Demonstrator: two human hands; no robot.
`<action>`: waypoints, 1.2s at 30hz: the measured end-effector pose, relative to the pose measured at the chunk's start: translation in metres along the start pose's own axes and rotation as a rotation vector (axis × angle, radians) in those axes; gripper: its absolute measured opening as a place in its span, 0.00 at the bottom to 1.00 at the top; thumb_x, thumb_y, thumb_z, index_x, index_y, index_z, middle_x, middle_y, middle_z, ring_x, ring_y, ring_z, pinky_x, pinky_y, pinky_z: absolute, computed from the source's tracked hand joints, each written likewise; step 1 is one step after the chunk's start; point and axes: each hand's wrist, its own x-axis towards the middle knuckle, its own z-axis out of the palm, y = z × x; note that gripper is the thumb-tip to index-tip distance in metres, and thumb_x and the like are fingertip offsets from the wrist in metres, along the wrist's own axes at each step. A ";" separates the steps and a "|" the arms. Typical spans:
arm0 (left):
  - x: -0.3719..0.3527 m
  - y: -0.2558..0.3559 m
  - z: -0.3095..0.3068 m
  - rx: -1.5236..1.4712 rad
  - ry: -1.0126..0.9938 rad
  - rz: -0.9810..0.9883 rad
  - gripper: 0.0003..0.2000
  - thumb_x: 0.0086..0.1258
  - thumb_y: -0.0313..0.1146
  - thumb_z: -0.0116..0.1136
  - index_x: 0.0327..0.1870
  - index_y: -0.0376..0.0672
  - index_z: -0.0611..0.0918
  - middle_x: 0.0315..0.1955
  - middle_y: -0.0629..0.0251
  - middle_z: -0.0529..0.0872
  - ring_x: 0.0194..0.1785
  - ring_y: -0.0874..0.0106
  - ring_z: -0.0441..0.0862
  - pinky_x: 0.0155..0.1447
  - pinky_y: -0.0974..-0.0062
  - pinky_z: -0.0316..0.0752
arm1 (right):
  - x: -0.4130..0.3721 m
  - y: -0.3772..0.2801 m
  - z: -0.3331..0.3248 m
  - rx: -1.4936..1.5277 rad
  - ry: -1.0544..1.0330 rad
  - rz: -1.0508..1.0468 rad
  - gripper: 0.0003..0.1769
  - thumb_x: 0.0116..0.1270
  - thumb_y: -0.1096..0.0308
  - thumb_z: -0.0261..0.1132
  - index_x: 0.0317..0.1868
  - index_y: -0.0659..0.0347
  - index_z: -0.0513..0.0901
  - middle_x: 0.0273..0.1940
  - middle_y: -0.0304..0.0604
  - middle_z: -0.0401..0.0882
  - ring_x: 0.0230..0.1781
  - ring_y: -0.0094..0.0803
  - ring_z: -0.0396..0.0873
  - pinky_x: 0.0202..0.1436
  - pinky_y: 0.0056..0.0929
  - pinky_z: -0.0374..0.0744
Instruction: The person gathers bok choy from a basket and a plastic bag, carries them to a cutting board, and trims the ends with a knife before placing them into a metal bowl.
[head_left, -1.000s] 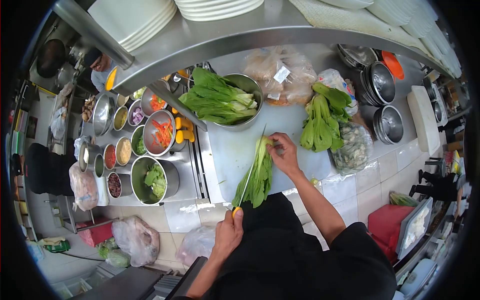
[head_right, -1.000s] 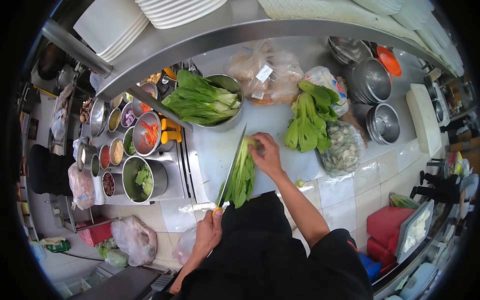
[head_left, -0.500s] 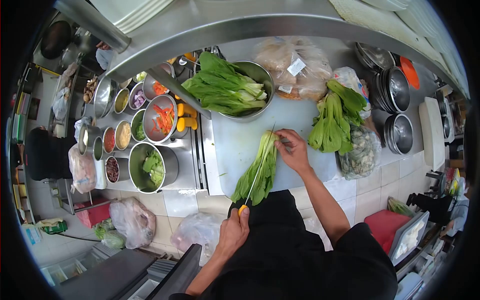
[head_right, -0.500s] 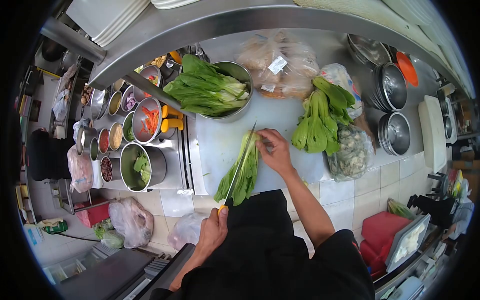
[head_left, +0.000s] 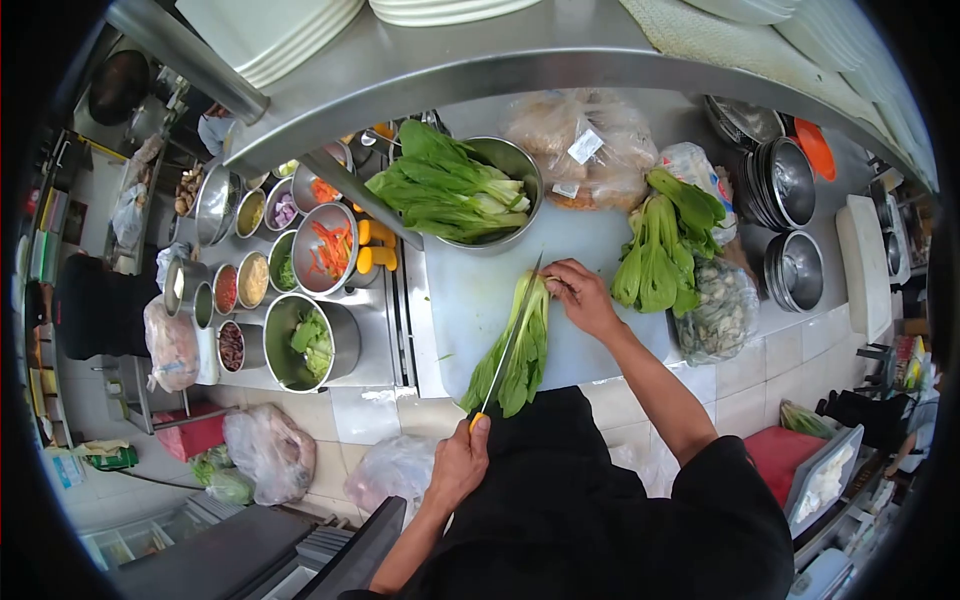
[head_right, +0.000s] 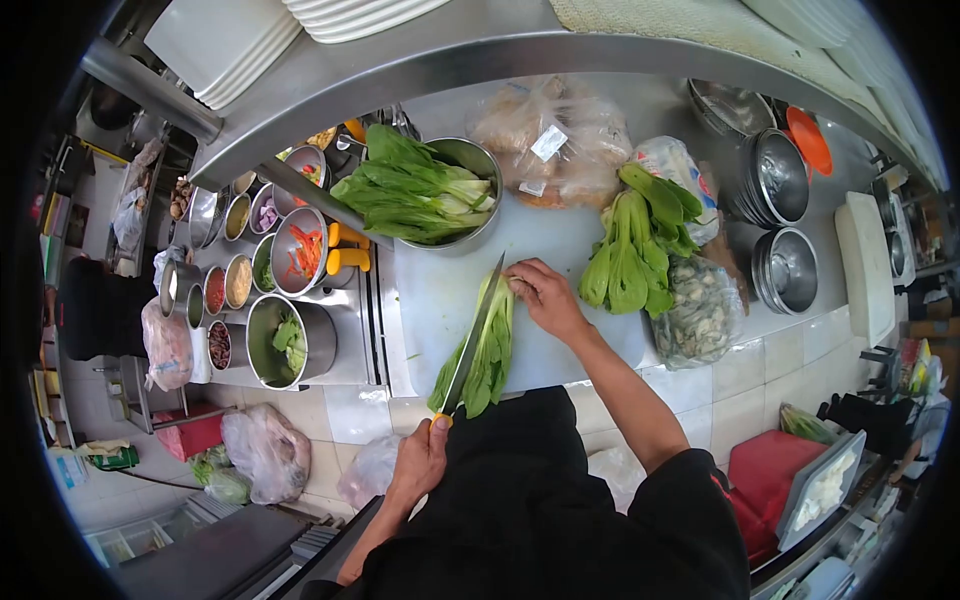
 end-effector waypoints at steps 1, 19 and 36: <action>0.001 0.000 -0.001 -0.005 0.001 0.002 0.27 0.79 0.54 0.41 0.41 0.33 0.77 0.28 0.33 0.82 0.40 0.32 0.78 0.44 0.42 0.71 | -0.001 -0.001 0.003 0.016 0.013 0.014 0.12 0.70 0.74 0.62 0.53 0.64 0.80 0.52 0.47 0.78 0.42 0.45 0.81 0.46 0.35 0.81; 0.002 -0.012 0.005 -0.055 0.023 0.038 0.28 0.79 0.55 0.40 0.39 0.32 0.78 0.27 0.37 0.82 0.39 0.35 0.80 0.44 0.45 0.72 | 0.003 0.026 0.004 0.247 0.134 0.241 0.09 0.75 0.77 0.55 0.47 0.66 0.82 0.37 0.39 0.79 0.30 0.25 0.79 0.34 0.25 0.82; 0.008 -0.015 -0.008 -0.075 -0.039 0.023 0.28 0.80 0.53 0.40 0.46 0.34 0.83 0.28 0.46 0.84 0.38 0.45 0.84 0.45 0.55 0.76 | -0.002 0.007 0.015 0.380 -0.029 0.253 0.15 0.71 0.76 0.61 0.58 0.64 0.81 0.46 0.43 0.78 0.39 0.35 0.83 0.43 0.29 0.85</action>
